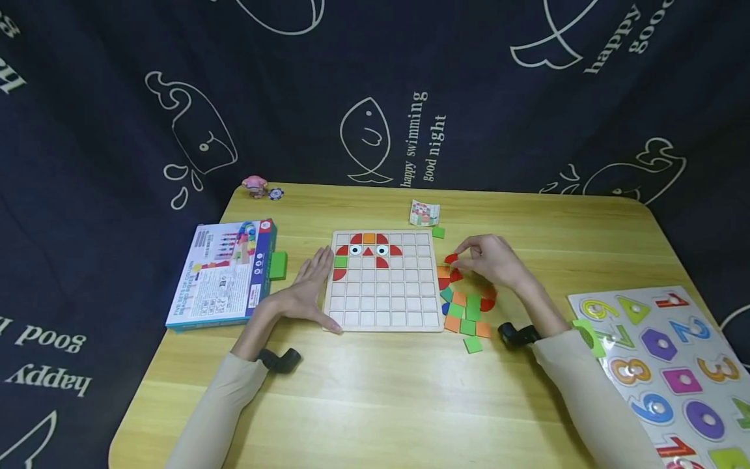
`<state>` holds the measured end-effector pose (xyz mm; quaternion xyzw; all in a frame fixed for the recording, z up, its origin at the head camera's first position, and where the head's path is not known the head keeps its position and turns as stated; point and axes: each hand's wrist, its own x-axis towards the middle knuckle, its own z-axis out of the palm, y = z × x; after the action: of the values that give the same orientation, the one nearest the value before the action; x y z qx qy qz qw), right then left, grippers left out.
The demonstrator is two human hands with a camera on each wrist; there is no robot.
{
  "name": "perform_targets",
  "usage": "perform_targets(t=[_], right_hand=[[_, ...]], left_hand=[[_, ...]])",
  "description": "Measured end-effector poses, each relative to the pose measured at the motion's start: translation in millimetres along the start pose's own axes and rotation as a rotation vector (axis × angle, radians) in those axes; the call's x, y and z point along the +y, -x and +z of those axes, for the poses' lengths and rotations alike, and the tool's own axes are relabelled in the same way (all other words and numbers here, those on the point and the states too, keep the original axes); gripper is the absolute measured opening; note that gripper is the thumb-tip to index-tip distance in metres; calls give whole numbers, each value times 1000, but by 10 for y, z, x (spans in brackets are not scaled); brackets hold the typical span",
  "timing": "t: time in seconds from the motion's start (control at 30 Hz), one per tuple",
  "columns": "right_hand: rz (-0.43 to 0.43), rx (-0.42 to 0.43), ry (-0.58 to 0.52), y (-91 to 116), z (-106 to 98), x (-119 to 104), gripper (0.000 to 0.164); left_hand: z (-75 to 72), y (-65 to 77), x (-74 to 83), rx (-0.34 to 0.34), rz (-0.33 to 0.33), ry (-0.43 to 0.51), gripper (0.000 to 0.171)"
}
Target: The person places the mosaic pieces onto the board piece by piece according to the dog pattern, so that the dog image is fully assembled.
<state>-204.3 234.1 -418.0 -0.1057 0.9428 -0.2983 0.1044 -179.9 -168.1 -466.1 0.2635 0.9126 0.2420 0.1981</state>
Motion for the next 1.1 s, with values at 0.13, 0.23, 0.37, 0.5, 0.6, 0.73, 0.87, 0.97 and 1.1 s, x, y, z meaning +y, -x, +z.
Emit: perform_targets(t=[0.13, 0.23, 0.37, 0.5, 0.6, 0.73, 0.87, 0.97, 1.1], right_hand=[[-78, -46, -79, -193, 204, -430, 26], [-138, -84, -85, -386, 451, -759, 24], [-149, -114, -105, -626, 752, -1077, 22], [-92, -90, -113, -759, 926, -1221, 19], [-68, -64, -84, -793, 989, -1260, 18], [-61, -64, -86, -806, 1019, -1278, 21], [-75, -68, -117, -823, 1033, -1274, 20], [-94, -73, -129, -833, 1036, -1254, 19], [-107, -91, -138, -840, 1027, -1236, 18]], left_hand=[[14, -8, -3, 1, 0, 3, 155], [21, -9, 0, -1, 1, 9, 155], [28, -19, 5, 0, 18, 9, 154], [26, -42, 6, 3, 32, 10, 153], [15, -36, 7, 2, 25, 11, 154], [2, -14, -2, -2, 8, 13, 155], [-3, -4, -24, 0, 5, 9, 154], [-4, -6, -28, -2, 5, 2, 154], [-7, -8, -18, -4, 6, -2, 154]])
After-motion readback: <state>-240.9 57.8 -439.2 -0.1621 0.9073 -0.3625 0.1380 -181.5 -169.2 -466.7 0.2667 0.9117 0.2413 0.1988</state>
